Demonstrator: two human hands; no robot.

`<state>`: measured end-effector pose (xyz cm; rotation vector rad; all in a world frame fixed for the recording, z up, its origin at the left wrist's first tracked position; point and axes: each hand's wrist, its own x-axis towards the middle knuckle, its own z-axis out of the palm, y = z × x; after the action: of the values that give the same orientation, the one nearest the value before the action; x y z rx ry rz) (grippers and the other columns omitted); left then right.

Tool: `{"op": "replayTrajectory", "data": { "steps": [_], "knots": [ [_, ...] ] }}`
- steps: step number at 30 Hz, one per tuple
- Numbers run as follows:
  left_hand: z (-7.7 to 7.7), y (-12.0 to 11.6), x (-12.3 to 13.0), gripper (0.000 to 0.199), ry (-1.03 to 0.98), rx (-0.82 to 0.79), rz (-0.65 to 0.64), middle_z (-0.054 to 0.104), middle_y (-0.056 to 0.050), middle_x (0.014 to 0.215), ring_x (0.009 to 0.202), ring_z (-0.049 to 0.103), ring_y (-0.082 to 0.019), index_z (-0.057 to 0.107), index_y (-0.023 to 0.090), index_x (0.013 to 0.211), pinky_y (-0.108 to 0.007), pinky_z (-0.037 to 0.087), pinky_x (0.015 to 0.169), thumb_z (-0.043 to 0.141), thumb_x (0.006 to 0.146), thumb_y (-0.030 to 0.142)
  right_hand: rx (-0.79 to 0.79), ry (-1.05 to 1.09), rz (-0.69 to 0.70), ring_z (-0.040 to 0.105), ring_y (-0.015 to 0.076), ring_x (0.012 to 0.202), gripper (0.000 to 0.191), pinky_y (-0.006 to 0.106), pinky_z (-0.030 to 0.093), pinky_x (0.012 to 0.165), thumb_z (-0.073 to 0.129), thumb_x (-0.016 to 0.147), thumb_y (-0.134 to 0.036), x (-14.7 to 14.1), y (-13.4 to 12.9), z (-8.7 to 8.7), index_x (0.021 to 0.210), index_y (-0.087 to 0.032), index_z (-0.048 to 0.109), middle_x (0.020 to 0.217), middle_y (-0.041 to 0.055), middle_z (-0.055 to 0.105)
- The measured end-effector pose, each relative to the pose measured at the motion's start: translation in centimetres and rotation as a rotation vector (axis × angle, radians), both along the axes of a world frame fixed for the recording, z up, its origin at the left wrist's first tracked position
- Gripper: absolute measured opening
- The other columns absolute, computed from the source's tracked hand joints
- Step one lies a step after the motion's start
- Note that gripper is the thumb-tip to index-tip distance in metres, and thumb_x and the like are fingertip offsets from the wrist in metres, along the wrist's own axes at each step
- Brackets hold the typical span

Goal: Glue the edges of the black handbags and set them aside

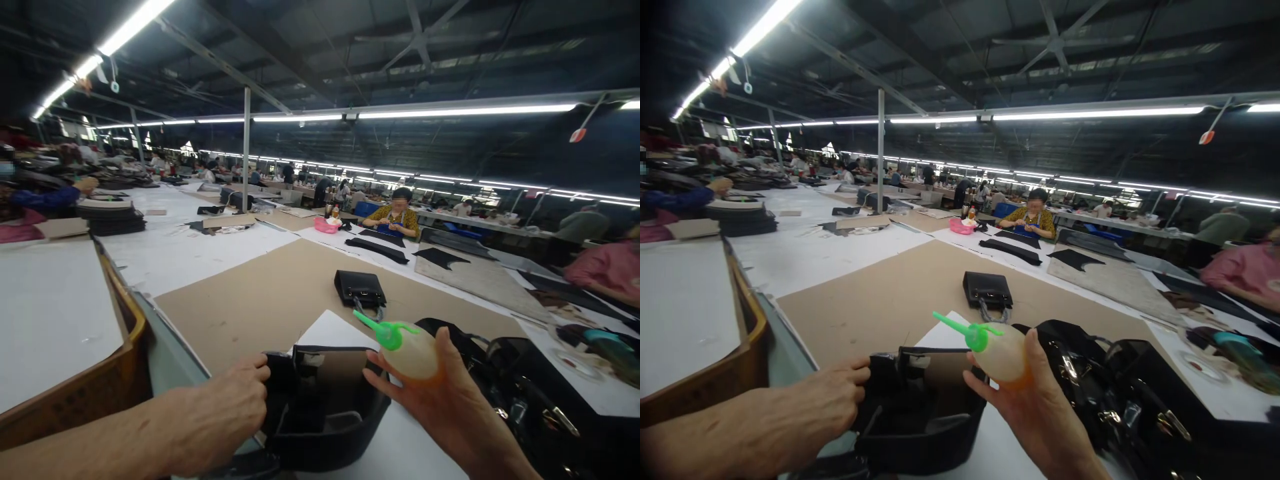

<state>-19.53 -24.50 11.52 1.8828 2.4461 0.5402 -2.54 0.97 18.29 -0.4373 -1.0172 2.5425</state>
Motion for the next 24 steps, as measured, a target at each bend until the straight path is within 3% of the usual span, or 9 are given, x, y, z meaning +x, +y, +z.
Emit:
{"op": "replayTrajectory", "data": {
  "steps": [4,8,10,14,17,20,24],
  "knots": [
    [1.3,0.8,0.2,0.014,0.104,-0.153,-0.049,0.06,-0.006,0.066,0.075,0.052,-0.025,0.054,0.022,0.059,-0.046,0.028,0.097,0.059,0.056,0.009,0.024,-0.023,0.013,0.059,0.0375,0.103,0.053,0.061,0.041,0.091,0.071,0.071,-0.057,0.4,-0.4,0.2,0.101,-0.014,0.068,0.106,0.0173,0.068],
    [3.4,1.7,0.7,0.031,0.077,-0.185,0.05,0.063,-0.005,0.082,0.078,0.055,-0.022,0.056,0.02,0.095,-0.039,0.036,0.088,0.05,0.067,0.007,0.018,-0.042,0.022,0.061,0.0386,0.1,0.054,0.06,0.041,0.092,0.071,0.07,-0.059,1.0,-0.5,0.2,0.1,-0.013,0.068,0.103,0.0176,0.069],
    [4.2,2.0,1.3,0.036,0.107,-0.184,0.048,0.063,-0.006,0.083,0.081,0.055,-0.022,0.054,0.021,0.103,-0.037,0.037,0.086,0.05,0.07,0.008,0.015,-0.036,0.028,0.06,0.0395,0.101,0.055,0.06,0.041,0.092,0.071,0.071,-0.059,1.2,-0.5,0.2,0.1,-0.012,0.068,0.104,0.018,0.069],
    [6.4,2.8,3.1,0.028,0.178,-0.177,-0.065,0.062,-0.007,0.092,0.091,0.055,-0.024,0.057,0.02,0.094,-0.037,0.037,0.088,0.053,0.069,0.008,0.029,-0.013,0.026,0.06,0.0393,0.101,0.053,0.061,0.04,0.092,0.07,0.072,-0.058,1.0,-0.3,0.1,0.099,-0.013,0.069,0.103,0.0171,0.069],
    [7.9,4.4,4.0,0.027,0.02,-0.173,-0.208,0.064,-0.004,0.095,0.094,0.058,-0.02,0.059,0.021,0.087,-0.029,0.042,0.083,0.046,0.073,0.003,0.028,0.011,0.027,0.062,0.0377,0.097,0.049,0.063,0.04,0.09,0.071,0.071,-0.058,0.6,-0.3,0.3,0.095,-0.015,0.07,0.097,0.0152,0.071],
    [7.7,7.1,3.7,0.034,-0.179,-0.213,-0.307,0.066,-0.003,0.098,0.091,0.061,-0.018,0.062,0.022,0.091,-0.026,0.045,0.077,0.044,0.071,0.001,-0.006,0.037,0.057,0.062,0.0381,0.096,0.049,0.065,0.039,0.089,0.07,0.072,-0.058,-0.1,-0.2,0.6,0.098,-0.016,0.069,0.098,0.0149,0.071],
    [4.7,10.7,2.2,0.034,-0.398,-0.358,-0.323,0.07,-0.001,0.092,0.079,0.063,-0.022,0.067,0.026,0.093,-0.031,0.047,0.067,0.055,0.065,0.011,-0.042,0.036,0.112,0.061,0.0391,0.1,0.053,0.062,0.039,0.09,0.066,0.074,-0.061,-1.6,-0.5,0.5,0.1,-0.015,0.068,0.103,0.0167,0.069]
  ]
}}
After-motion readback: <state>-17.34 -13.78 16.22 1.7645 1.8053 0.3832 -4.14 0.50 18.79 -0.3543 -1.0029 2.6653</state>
